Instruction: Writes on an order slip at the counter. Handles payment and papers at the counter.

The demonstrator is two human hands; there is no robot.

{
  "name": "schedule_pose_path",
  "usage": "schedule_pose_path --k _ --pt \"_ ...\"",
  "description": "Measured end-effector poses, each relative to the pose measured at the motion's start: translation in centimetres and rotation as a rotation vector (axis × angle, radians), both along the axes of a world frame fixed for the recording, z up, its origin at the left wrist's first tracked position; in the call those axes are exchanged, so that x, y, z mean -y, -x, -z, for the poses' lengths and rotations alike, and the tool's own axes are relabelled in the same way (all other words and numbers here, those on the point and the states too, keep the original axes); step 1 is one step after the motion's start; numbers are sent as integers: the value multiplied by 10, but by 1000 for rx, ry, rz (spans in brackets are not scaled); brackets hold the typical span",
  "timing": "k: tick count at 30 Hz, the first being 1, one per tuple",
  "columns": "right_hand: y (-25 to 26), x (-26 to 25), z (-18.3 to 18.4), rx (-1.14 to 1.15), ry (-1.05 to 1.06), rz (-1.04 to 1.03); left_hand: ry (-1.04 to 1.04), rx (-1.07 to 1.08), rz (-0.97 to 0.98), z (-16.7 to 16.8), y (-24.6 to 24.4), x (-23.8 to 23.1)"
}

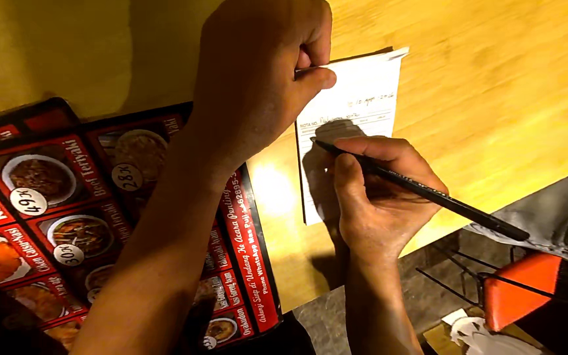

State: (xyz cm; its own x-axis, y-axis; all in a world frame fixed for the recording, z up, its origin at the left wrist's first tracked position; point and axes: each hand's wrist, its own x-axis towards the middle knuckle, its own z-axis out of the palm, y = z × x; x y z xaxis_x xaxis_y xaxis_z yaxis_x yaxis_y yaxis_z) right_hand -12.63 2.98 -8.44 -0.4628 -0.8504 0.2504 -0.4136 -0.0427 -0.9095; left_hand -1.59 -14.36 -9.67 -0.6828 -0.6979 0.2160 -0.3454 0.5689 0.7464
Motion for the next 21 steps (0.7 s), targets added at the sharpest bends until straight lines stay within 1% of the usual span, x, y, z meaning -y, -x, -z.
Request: schedule_pose_path --k 8,21 --pt "-1 0 0 21 15 5 -33 -58 20 0 -2 1" --pt "-1 -1 -1 5 -2 -7 -6 2 2 -2 0 0"
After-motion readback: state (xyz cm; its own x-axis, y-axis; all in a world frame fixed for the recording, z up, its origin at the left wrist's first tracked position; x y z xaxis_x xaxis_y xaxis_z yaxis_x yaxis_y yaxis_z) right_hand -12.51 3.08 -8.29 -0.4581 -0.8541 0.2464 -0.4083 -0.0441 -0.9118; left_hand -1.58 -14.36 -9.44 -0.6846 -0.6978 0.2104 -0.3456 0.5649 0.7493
